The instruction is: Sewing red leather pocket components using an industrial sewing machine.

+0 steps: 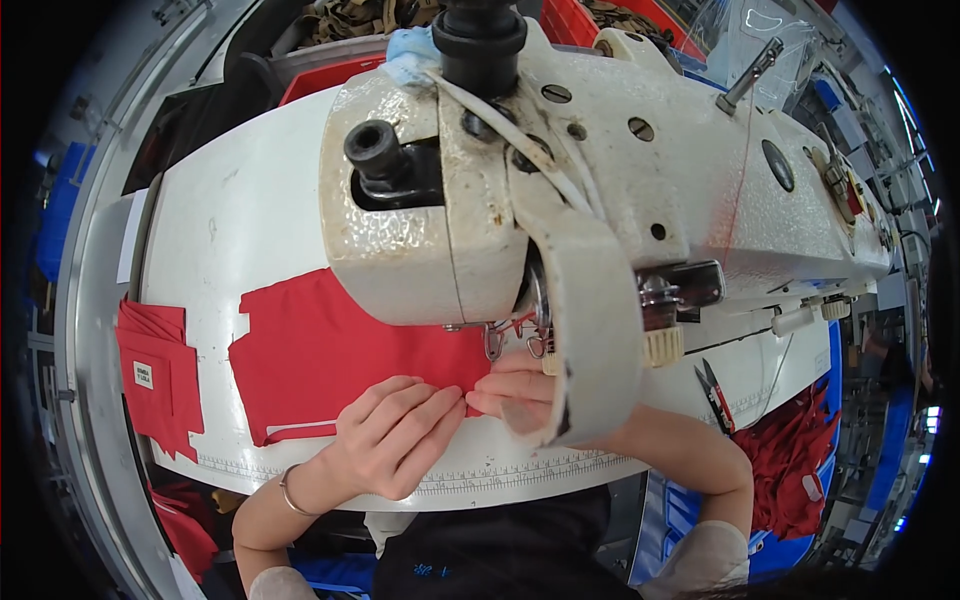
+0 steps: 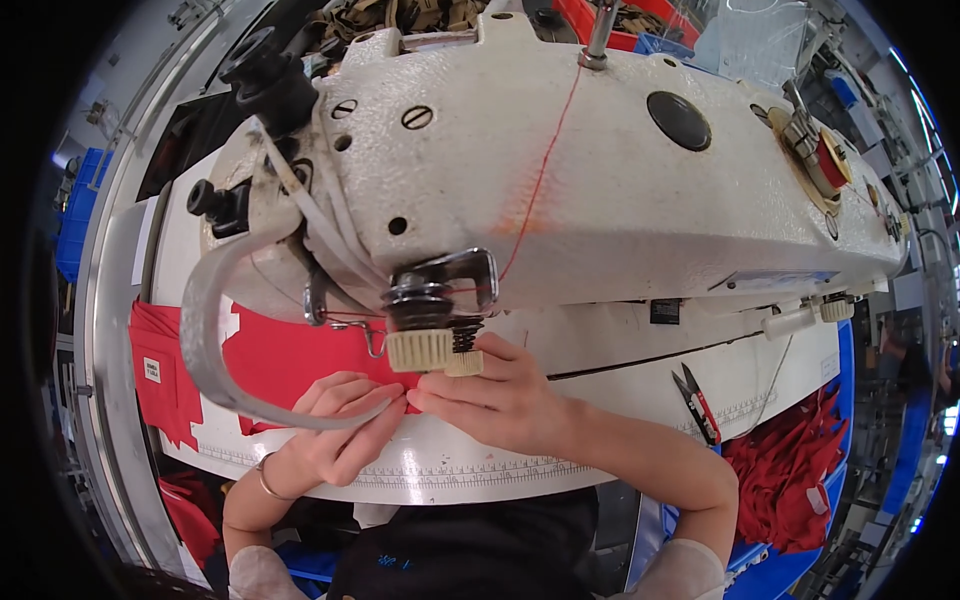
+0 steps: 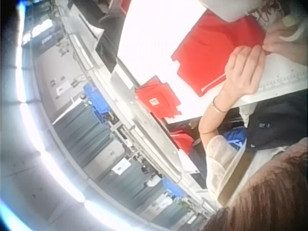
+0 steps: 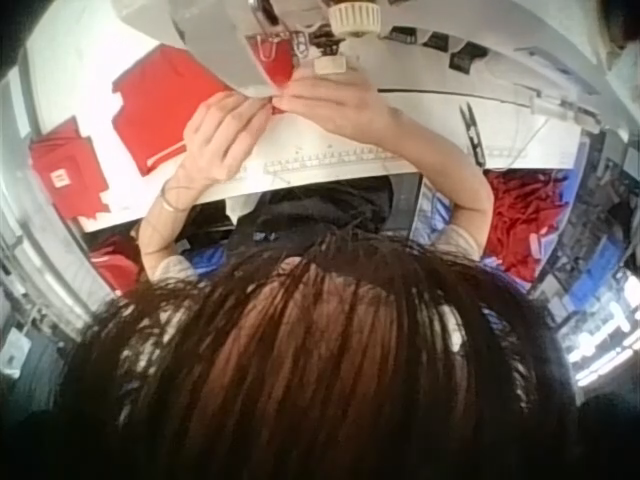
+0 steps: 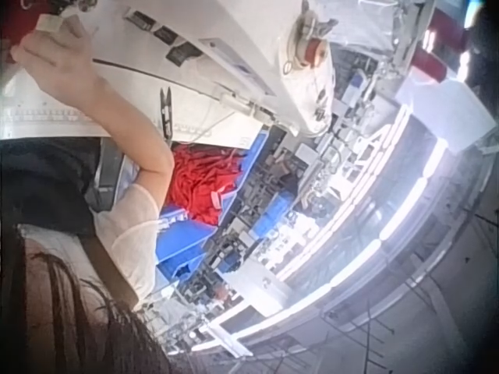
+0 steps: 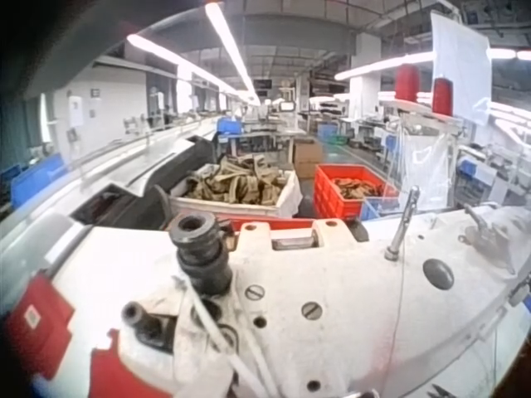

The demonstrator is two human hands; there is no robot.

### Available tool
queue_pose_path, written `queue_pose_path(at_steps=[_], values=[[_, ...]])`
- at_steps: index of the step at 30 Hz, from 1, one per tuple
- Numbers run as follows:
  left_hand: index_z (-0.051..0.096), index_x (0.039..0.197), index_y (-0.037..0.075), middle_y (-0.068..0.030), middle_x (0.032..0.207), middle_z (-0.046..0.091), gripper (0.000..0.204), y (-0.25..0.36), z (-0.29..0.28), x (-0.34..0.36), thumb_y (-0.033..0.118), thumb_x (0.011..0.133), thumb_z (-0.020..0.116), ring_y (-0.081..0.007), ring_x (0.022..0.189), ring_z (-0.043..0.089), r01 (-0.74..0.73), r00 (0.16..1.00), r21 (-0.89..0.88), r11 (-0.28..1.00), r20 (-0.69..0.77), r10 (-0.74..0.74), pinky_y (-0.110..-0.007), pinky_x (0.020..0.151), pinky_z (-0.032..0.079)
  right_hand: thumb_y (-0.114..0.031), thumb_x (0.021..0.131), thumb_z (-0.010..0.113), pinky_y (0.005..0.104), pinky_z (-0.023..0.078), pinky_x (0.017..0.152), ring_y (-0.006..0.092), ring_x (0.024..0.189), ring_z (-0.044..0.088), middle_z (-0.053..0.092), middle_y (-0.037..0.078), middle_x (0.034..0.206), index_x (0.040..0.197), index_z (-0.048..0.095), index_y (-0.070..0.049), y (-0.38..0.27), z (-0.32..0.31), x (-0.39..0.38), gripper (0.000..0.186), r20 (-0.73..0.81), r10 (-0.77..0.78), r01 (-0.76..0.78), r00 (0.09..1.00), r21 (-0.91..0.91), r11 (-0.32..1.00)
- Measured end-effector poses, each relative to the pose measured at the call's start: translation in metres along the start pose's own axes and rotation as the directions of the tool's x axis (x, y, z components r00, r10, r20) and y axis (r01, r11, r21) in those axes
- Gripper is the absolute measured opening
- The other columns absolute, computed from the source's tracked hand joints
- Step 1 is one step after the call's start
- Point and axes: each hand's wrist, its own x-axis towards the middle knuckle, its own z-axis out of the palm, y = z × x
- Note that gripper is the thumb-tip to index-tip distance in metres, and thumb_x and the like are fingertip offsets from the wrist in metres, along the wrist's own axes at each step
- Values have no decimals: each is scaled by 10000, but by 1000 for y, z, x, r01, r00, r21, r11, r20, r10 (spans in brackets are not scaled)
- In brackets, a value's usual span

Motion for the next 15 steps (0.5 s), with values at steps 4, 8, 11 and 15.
queue_pose_path(at_steps=[4,8,11,15], values=[[682,856,-20,-115,942,661,255,0,-8,3,90,634,624,-210,798,612,-63,994,18,998,96,61,-328,735,528,-118,714,659,280,476,720,176,863,604,662,79,979,930,688,-16,-12,-19,16,241,65,-293,299,954,-280,912],[667,908,-20,-120,1017,641,289,0,-10,1,90,644,627,-211,858,597,-113,953,-56,992,276,124,-328,789,511,-138,704,577,250,476,704,207,852,616,659,155,950,927,657,73,-28,-26,14,317,311,-357,473,881,-530,704],[647,962,-29,-117,1068,616,320,-11,2,-4,66,657,638,-221,906,579,41,929,-264,964,364,60,-339,812,498,-128,694,567,246,472,686,200,837,613,660,164,926,935,645,101,-33,-24,12,342,456,-300,529,838,-539,656],[638,1001,-44,-108,1060,608,351,-10,6,5,64,668,665,-235,914,576,322,903,-302,897,384,-195,-349,791,499,-121,693,573,246,464,654,193,821,606,659,170,927,936,643,105,-35,-30,18,339,445,-256,473,858,-491,731]])
